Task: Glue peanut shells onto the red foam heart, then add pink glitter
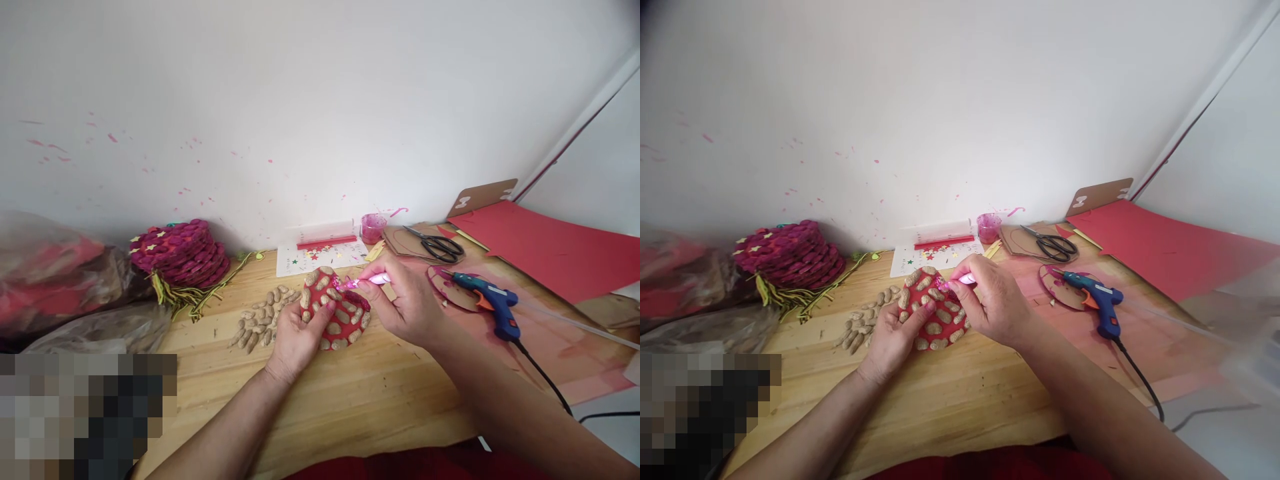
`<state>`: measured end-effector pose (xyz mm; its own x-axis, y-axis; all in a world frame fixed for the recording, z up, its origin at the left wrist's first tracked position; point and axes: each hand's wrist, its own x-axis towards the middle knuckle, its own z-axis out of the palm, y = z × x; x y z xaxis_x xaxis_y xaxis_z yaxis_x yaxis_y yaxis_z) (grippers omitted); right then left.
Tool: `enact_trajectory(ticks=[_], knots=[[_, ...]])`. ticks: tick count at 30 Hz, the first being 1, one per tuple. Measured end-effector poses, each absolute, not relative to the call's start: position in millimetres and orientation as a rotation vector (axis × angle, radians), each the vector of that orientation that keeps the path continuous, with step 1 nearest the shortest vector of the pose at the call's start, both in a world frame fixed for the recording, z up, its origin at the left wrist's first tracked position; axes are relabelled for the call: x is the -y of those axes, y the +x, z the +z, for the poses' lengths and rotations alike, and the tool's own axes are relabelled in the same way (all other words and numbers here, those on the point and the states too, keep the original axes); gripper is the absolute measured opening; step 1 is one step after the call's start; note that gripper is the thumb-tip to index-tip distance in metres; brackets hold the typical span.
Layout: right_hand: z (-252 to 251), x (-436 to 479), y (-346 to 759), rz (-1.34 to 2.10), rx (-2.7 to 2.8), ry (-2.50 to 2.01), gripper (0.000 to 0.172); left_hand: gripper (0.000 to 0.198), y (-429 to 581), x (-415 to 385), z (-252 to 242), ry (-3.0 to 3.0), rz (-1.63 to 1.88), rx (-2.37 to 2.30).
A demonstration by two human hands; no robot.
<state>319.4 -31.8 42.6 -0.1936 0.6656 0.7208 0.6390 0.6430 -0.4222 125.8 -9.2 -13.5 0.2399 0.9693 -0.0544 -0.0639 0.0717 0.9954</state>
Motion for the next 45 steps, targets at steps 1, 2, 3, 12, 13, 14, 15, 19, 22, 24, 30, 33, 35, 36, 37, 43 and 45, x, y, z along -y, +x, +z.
enact_trajectory(ticks=[1,2,3,12,13,14,15,19,22,24,30,33,35,36,37,43,45], knots=[[42.6,32.0,319.4,0.027,1.894,-1.031,0.01,0.047,125.4,8.7,-14.0,1.217,1.019,-1.01],[42.5,32.1,319.5,0.018,1.894,-1.026,0.01,0.047,125.1,8.4,-14.2,1.222,1.015,-1.012],[42.5,32.1,319.4,0.008,1.893,-1.022,0.01,0.046,124.9,8.4,-14.2,1.229,1.011,-1.017],[41.9,32.8,318.6,-0.041,1.939,-1.02,0.007,0.045,124.7,9.9,-11.8,1.22,0.991,-1.021],[41.9,33.0,318.6,-0.039,1.934,-1.025,0.007,0.045,124.6,9.8,-12.1,1.221,0.986,-1.021],[41.8,33.0,318.7,-0.039,1.932,-1.028,0.007,0.045,124.6,9.6,-12.4,1.222,0.98,-1.023],[41.7,33.0,318.7,-0.038,1.932,-1.032,0.007,0.045,124.6,9.4,-12.7,1.224,0.978,-1.028],[41.1,32.7,318.7,-0.04,1.95,-1.026,0.008,0.044,125.2,8.9,-12.6,1.218,0.98,-1.033],[40.9,32.5,318.3,-0.051,1.956,-1.001,0.009,0.041,125.6,9.0,-10.9,1.247,0.99,-1.053],[41.0,32.5,317.9,-0.053,1.968,-0.987,0.01,0.039,125.6,9.1,-10.2,1.278,1.004,-1.076],[42.7,33.7,318.2,-0.062,1.991,-1.001,0.011,0.044,123.9,7.8,-13.5,1.221,1.023,-1.027],[43.5,34.0,319.0,-0.072,1.983,-0.999,0.011,0.044,123.5,7.1,-15.0,1.236,1.008,-1.058],[43.6,34.0,319.5,-0.077,1.967,-1.001,0.011,0.046,123.7,6.7,-15.7,1.219,1.007,-1.043],[43.5,33.9,319.6,-0.08,1.958,-1.001,0.011,0.046,123.8,6.6,-16.1,1.207,1.006,-1.035],[43.3,33.8,319.7,-0.082,1.951,-1.002,0.011,0.047,123.8,6.6,-16.4,1.2,1.004,-1.032],[41.5,32.5,319.0,-0.061,1.976,-0.992,0.01,0.046,122.4,6.9,-18.7,1.185,1.01,-1.03],[41.4,31.9,319.1,-0.084,1.967,-0.983,0.011,0.045,122.0,6.6,-19.8,1.185,1.009,-1.024]])
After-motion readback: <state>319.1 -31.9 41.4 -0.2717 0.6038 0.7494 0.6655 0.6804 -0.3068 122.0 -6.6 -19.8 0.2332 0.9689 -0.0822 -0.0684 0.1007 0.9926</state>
